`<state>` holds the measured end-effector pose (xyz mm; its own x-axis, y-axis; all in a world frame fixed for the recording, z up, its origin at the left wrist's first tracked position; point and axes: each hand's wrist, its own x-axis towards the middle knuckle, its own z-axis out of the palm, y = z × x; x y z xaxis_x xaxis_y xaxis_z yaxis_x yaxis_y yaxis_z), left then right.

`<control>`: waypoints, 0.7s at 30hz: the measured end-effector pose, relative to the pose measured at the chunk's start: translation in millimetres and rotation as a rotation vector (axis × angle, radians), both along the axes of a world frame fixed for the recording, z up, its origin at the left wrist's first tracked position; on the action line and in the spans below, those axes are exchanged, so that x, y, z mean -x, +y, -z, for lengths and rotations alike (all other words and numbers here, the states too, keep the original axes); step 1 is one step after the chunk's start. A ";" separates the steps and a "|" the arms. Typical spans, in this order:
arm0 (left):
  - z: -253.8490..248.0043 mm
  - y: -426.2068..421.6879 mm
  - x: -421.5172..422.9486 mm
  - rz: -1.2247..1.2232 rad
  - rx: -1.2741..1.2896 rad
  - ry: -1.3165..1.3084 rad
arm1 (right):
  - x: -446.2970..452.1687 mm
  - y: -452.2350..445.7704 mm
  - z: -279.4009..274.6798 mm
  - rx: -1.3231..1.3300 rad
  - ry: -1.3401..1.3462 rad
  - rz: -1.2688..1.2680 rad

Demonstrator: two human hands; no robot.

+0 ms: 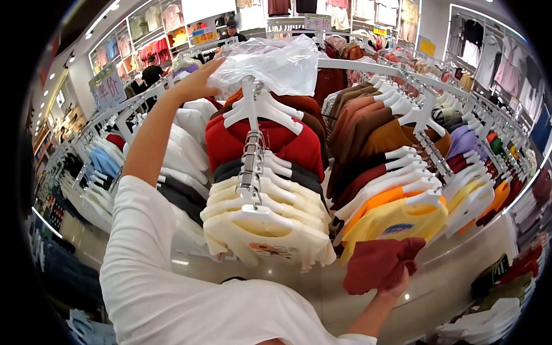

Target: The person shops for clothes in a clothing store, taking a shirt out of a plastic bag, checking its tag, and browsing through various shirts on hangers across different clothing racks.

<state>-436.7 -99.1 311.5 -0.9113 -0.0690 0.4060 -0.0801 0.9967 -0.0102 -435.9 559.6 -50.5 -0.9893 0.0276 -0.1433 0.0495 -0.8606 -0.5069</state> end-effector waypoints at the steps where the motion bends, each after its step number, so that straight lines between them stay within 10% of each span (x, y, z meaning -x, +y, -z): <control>1: -8.3 1.4 -8.9 -0.018 -0.007 -0.048 | -0.3 -0.4 2.4 -0.001 -0.004 0.012; 12: -35.8 -5.8 120.3 0.196 0.143 0.215 | -0.9 -5.0 2.1 0.133 0.116 -0.188; 14: -27.1 -44.2 158.1 -0.029 0.432 -0.433 | -14.5 3.4 5.3 0.135 0.055 -0.102; 16: -1.3 -61.8 146.2 0.262 -0.169 -0.287 | -29.1 2.1 -5.4 0.112 0.033 -0.019; 21: -23.2 -13.8 123.0 0.117 -0.271 -0.330 | -57.6 15.7 -13.5 0.149 0.047 0.024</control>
<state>-559.7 -112.9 334.7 -0.9970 -0.0215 0.0738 -0.0026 0.9691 0.2468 -378.3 575.3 -37.0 -0.9943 0.0335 -0.1009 0.0068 -0.9271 -0.3747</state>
